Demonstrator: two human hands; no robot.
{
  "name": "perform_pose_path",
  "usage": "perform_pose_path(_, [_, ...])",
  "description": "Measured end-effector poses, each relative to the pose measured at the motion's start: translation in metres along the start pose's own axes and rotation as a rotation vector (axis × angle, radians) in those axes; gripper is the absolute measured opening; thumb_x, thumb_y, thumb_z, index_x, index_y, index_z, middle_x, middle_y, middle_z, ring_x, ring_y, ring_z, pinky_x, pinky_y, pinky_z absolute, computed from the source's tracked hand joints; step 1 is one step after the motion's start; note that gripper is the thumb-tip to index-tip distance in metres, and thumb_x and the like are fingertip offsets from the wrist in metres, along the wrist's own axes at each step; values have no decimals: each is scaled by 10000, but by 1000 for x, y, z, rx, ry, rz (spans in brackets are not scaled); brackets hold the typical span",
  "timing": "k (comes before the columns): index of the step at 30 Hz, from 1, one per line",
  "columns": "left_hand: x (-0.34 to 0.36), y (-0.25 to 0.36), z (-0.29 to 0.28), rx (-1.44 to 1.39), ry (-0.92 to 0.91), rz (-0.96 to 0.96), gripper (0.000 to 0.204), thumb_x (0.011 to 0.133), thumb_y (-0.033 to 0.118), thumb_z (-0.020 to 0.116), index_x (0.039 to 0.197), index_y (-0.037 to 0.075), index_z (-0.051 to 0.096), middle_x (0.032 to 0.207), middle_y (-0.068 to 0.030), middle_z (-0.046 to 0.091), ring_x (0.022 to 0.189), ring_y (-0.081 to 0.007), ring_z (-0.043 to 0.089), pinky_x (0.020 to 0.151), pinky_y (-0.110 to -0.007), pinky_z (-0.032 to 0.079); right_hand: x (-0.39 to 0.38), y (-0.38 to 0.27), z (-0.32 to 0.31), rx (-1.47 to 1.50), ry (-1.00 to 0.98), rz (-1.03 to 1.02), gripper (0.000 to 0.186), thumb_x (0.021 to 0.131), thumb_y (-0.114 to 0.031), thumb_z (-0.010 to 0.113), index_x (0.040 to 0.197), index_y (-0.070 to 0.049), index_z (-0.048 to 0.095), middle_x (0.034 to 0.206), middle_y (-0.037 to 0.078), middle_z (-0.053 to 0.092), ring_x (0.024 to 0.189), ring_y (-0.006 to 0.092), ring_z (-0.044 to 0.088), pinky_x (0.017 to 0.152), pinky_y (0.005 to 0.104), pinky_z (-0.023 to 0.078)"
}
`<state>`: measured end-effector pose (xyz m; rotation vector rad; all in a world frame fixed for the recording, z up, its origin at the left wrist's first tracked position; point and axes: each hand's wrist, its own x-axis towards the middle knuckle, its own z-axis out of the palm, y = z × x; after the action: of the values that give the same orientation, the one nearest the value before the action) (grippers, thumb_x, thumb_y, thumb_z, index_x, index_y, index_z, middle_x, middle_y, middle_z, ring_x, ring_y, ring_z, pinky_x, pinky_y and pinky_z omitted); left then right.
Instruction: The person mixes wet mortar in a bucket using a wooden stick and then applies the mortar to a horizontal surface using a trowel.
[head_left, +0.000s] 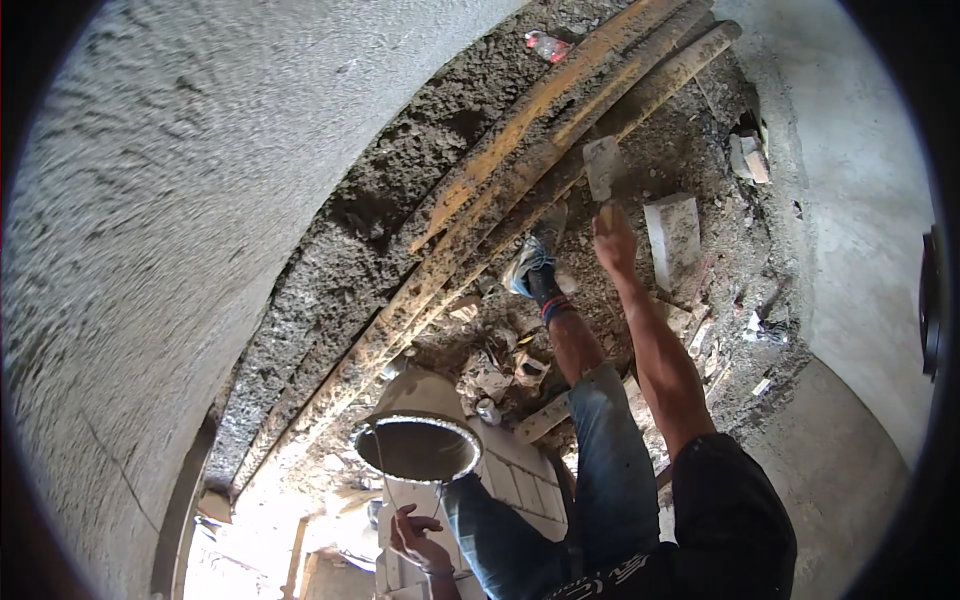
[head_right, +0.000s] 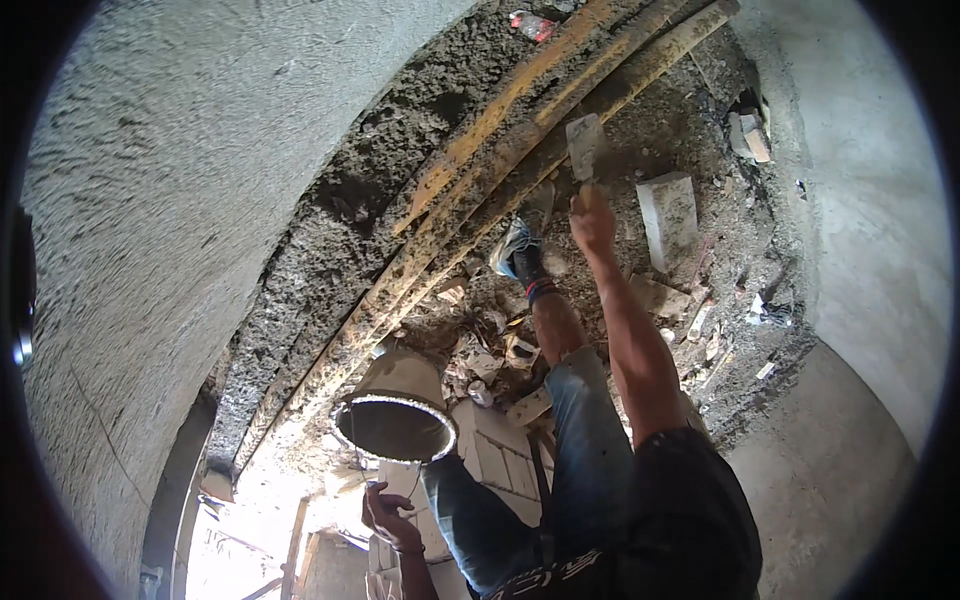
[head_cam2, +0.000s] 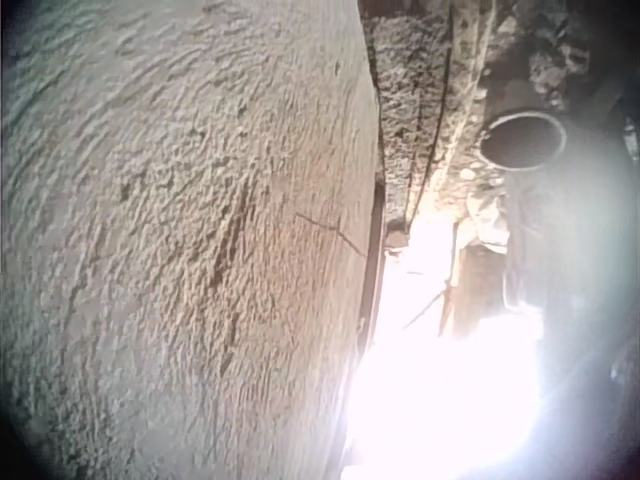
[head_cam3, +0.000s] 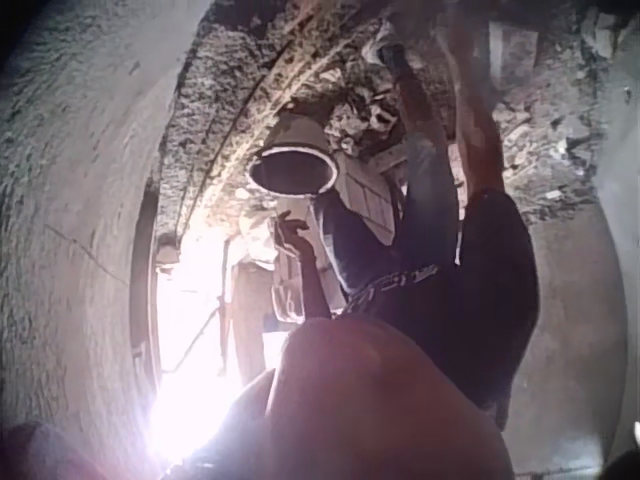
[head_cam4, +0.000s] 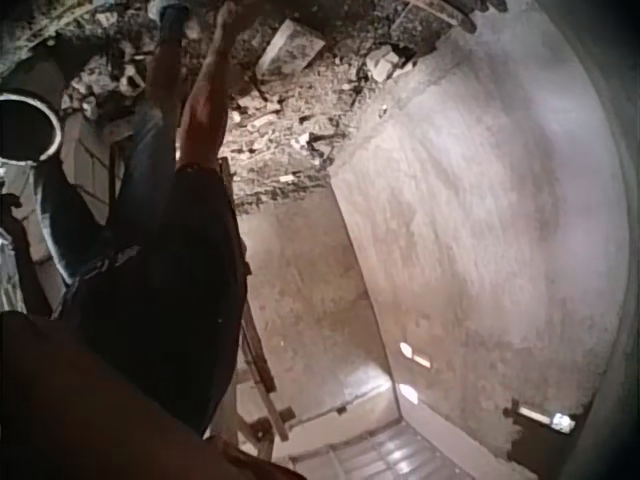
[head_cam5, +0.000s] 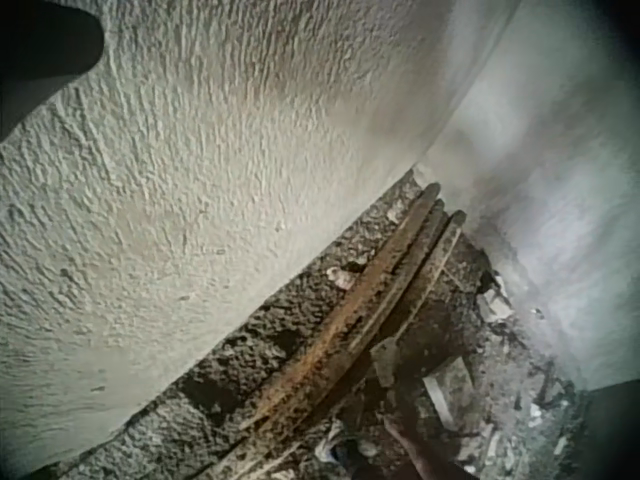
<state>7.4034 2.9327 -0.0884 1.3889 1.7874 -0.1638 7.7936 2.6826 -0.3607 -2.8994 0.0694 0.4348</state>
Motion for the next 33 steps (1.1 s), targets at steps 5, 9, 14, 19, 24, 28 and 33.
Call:
perform_pose_path(5, [6, 6, 4, 75, 0, 56, 470, 932, 389, 365, 813, -8, 587, 454, -44, 528, 401, -104, 465, 447, -222, 312, 43, 57, 59, 61, 63, -2, 360, 859, -323, 577, 1144, -106, 533, 927, 219, 622, 834, 409, 607, 671, 446, 498])
perform_pose_path(9, [15, 16, 10, 196, -19, 105, 492, 939, 398, 334, 831, -11, 584, 460, -47, 531, 405, -104, 472, 432, -217, 310, -29, 55, 115, 274, 47, -16, 411, 866, -285, 569, 1226, -99, 498, 953, 212, 626, 881, 395, 606, 709, 436, 504])
perform_pose_path(14, [29, 25, 0, 269, -39, 159, 398, 948, 291, 320, 853, 1, 576, 462, -41, 504, 391, -96, 417, 436, -245, 310, -161, -4, 146, 392, -96, 32, 466, 863, -269, 584, 1283, -116, 451, 917, 210, 639, 822, 402, 617, 692, 439, 510])
perform_pose_path(19, [40, 24, -22, 289, -7, 227, 429, 941, 333, 333, 843, -9, 573, 452, -44, 505, 386, -91, 450, 408, -223, 277, -258, -73, 180, 509, -294, 313, 555, 874, -294, 577, 1342, -64, 387, 1097, 236, 587, 990, 363, 591, 768, 398, 504])
perform_pose_path(24, [42, 10, -38, 330, 66, 256, 461, 940, 363, 342, 833, -23, 569, 436, -47, 503, 373, -94, 475, 382, -207, 262, -307, -105, 181, 662, -384, 360, 554, 863, -280, 598, 1319, -27, 410, 1108, 245, 583, 974, 314, 613, 785, 349, 496])
perform_pose_path(28, [40, -2, -48, 155, 22, 185, 456, 945, 358, 338, 831, -18, 569, 445, -46, 519, 367, -84, 458, 393, -201, 276, -342, -116, 116, 513, -583, 303, 569, 834, -250, 644, 1324, -61, 422, 1060, 214, 613, 943, 296, 628, 780, 338, 496])
perform_pose_path(33, [30, -17, -59, 222, 46, 210, 459, 946, 357, 341, 831, -23, 572, 440, -44, 518, 368, -83, 431, 419, -201, 298, -313, -107, 49, 585, -581, -143, 527, 853, -235, 595, 1331, -117, 406, 997, 214, 612, 791, 345, 636, 679, 432, 508])
